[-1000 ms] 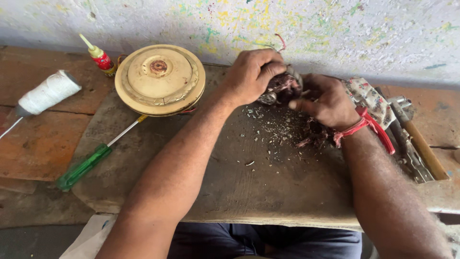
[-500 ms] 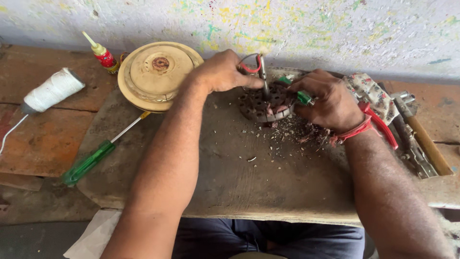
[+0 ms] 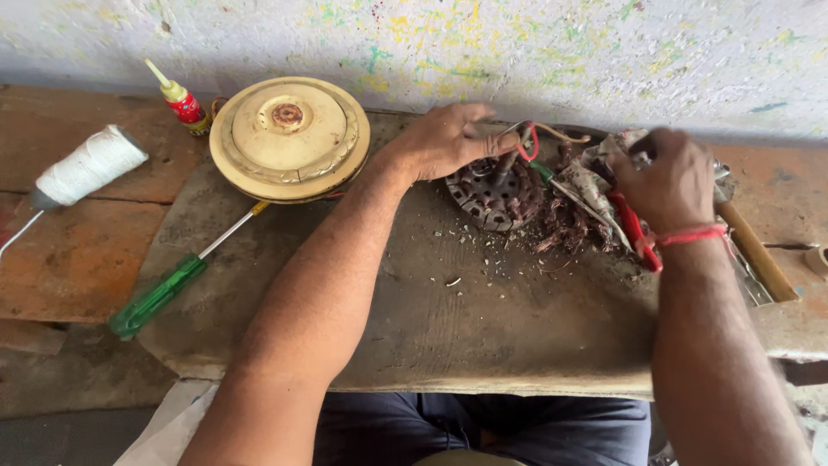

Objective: The person uses pliers and a screwdriver to remove copper wire coils from a motor stator. They repeatedly cut and pry the windings, accumulating copper scraps on the work surface.

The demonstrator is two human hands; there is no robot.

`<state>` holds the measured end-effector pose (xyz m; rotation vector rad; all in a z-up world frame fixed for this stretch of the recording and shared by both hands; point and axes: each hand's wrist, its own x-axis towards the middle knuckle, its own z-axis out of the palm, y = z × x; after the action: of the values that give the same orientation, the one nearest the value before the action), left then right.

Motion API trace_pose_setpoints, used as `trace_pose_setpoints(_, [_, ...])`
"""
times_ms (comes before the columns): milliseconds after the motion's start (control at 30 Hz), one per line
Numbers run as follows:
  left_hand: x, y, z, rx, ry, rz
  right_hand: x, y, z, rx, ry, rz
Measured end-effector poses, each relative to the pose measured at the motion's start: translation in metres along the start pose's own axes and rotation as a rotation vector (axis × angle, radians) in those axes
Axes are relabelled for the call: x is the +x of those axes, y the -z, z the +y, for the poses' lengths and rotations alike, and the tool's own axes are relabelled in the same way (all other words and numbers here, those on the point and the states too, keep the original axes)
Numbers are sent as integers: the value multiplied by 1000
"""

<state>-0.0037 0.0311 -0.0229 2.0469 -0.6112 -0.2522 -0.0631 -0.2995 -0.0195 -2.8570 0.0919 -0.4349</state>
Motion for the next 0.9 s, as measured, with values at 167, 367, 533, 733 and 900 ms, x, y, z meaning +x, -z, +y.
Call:
trace_pose_setpoints(167, [1, -8, 2, 244, -65, -48, -56, 10, 10, -29, 6, 56])
trace_pose_setpoints(367, [-2, -16, 14, 440, -170, 146, -72, 5, 18, -47, -32, 15])
trace_pose_setpoints(533, [2, -45, 33, 641, 27, 186, -70, 23, 3, -217, -55, -143])
trace_pose_setpoints(733, [14, -59, 18, 621, 94, 190, -62, 84, -20, 23, -427, -406])
trace_pose_setpoints(900, [20, -56, 2, 522, 38, 287, -84, 100, -30, 223, -320, -404])
